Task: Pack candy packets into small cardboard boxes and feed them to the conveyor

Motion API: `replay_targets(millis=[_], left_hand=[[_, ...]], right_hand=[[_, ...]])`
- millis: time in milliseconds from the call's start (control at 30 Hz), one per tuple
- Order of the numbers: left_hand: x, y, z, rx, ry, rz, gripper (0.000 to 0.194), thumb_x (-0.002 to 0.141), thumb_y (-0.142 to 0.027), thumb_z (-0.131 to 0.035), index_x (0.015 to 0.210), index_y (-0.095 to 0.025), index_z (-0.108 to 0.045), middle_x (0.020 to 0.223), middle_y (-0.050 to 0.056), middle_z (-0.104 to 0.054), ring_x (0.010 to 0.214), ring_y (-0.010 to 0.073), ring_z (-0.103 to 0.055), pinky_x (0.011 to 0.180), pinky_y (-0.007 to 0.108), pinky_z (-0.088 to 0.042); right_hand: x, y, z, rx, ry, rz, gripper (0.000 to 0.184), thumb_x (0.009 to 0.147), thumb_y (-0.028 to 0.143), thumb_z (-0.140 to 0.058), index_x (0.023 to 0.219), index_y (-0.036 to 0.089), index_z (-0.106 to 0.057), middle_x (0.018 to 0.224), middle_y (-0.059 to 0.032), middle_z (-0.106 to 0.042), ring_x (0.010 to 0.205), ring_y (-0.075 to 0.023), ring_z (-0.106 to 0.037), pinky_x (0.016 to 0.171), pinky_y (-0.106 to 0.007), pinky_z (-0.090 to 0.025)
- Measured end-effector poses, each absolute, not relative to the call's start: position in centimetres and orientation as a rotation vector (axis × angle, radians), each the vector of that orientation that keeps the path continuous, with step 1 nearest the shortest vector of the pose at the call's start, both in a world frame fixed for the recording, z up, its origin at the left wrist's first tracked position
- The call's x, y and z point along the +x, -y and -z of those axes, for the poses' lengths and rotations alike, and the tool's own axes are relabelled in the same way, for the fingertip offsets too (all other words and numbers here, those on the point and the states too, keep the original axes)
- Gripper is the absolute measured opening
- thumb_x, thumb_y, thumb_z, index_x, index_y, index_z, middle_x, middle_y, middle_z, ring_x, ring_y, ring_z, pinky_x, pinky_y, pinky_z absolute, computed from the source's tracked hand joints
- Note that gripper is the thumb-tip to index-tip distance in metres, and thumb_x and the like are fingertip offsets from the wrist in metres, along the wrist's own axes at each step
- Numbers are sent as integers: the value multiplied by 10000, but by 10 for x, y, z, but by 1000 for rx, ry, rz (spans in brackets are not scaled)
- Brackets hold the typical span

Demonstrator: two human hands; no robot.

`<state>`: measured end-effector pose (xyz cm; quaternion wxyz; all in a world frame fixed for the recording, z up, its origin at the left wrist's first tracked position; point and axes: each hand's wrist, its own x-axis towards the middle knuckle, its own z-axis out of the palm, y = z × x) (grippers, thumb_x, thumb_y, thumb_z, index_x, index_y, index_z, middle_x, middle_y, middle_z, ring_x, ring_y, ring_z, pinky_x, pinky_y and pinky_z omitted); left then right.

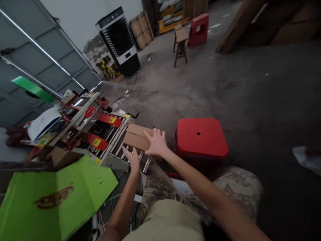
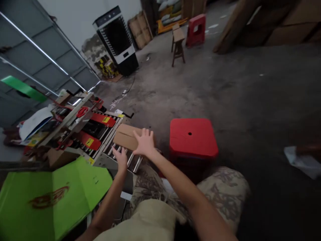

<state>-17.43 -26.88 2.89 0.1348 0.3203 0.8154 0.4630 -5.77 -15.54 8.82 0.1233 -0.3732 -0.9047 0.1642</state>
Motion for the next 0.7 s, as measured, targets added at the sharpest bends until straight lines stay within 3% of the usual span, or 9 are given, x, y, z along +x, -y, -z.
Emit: replay_targets(millis=[100,200,300,367,467,533,700], left_hand=[[-181,268,-59,1357,-2406,-1350,792,926,-561,-368,1561,-164,-110,1641,132,-126,1527,248,-76,1246,453,-120],[-170,250,-76,1696,-2094,-978,828,883,-570,-470,1565,-197,-184,1638,109,-158,1525,294,-62,1239,502,-86],[-162,242,-75,1749,-2117,-749,1026,706,-614,-698,1550,-219,-269,1634,118,-151,1514,373,6,1218,569,-12],[-167,244,-68,1828,-2177,-645,1037,651,-558,-770,1527,-217,-333,1630,126,-166,1512,387,-6,1216,570,-5],[-206,245,-61,1912,-2272,-456,869,735,-432,-712,1506,-213,-375,1617,114,-233,1511,358,-102,1225,543,-69],[-255,244,-65,1909,-2339,-342,793,768,-378,-661,1494,-209,-392,1601,109,-282,1504,340,-156,1221,532,-125],[-377,247,-121,1804,-2498,-154,730,728,-394,-620,1408,-173,-473,1506,137,-448,1414,313,-378,1145,492,-320]], right_hand=[[-110,171,-80,-1039,2711,-520,942,704,524,-759,1502,224,-359,1509,-260,-340,1359,-494,-320,1069,-705,-204],[-112,153,-71,-921,2782,-699,797,818,431,-645,1516,197,-340,1539,-245,-311,1420,-448,-273,1094,-690,-223],[-58,120,-56,-635,2694,-986,925,768,504,-673,1535,155,-290,1564,-223,-274,1456,-379,-247,1139,-593,-274],[-2,106,-39,-715,2389,-1291,868,821,572,-583,1542,205,-269,1578,-163,-279,1440,-321,-315,1132,-543,-343],[83,101,0,-1112,2086,-1448,848,711,637,-650,1438,246,-455,1485,-133,-452,1376,-330,-423,1156,-521,-347],[130,105,29,-1287,1925,-1598,801,626,646,-692,1320,269,-562,1359,-152,-576,1274,-358,-533,1106,-531,-422],[205,132,63,-1535,1663,-1694,696,506,663,-731,1075,267,-677,1131,-198,-687,1074,-386,-658,960,-534,-540]])
